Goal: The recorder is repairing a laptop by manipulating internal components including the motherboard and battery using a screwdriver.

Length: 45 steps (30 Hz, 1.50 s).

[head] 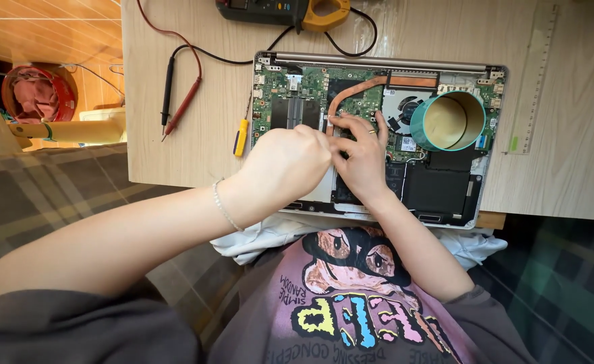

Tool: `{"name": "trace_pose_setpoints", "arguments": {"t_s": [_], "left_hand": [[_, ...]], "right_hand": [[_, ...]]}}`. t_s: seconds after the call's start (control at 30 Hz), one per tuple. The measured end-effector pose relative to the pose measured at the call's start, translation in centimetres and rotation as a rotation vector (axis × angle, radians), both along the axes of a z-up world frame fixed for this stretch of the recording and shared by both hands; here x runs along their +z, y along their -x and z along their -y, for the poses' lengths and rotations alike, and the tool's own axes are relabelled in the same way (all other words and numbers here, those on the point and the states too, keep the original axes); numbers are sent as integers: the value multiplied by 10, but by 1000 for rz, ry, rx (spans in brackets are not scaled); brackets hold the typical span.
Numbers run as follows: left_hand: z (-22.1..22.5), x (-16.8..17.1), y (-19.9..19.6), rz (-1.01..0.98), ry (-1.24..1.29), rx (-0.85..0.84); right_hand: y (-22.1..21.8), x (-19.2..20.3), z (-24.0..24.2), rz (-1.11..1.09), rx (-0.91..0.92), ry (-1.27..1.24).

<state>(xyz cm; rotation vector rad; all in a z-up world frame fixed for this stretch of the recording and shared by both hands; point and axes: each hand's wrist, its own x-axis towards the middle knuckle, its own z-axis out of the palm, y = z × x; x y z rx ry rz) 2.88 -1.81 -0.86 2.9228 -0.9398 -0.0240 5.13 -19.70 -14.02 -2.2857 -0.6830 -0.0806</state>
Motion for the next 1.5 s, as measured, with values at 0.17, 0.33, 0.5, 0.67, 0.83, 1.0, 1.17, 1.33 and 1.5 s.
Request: {"name": "trace_pose_setpoints", "arguments": {"t_s": [0.17, 0.33, 0.5, 0.67, 0.83, 1.0, 1.17, 1.33, 1.5], "left_hand": [[0, 9, -1, 102, 98, -86], [-2, -5, 0, -64, -20, 65], [-6, 13, -3, 34, 164, -67], [-6, 7, -2, -242, -43, 125], [-7, 10, 0, 26, 207, -103], [-3, 13, -4, -202, 55, 47], [-3, 16, -4, 67, 279, -125], [-1, 6, -5, -306, -178, 78], [-8, 15, -3, 35, 147, -126]], "right_hand": [[0, -4, 3, -5, 5, -1], [0, -2, 1, -16, 3, 2], [-1, -5, 3, -1, 17, -6], [0, 3, 1, -21, 11, -7], [0, -6, 4, -21, 5, 11], [0, -1, 2, -28, 7, -14], [-1, 3, 3, -49, 28, -16], [-1, 4, 1, -29, 16, -17], [0, -4, 3, -24, 8, 12]]}}
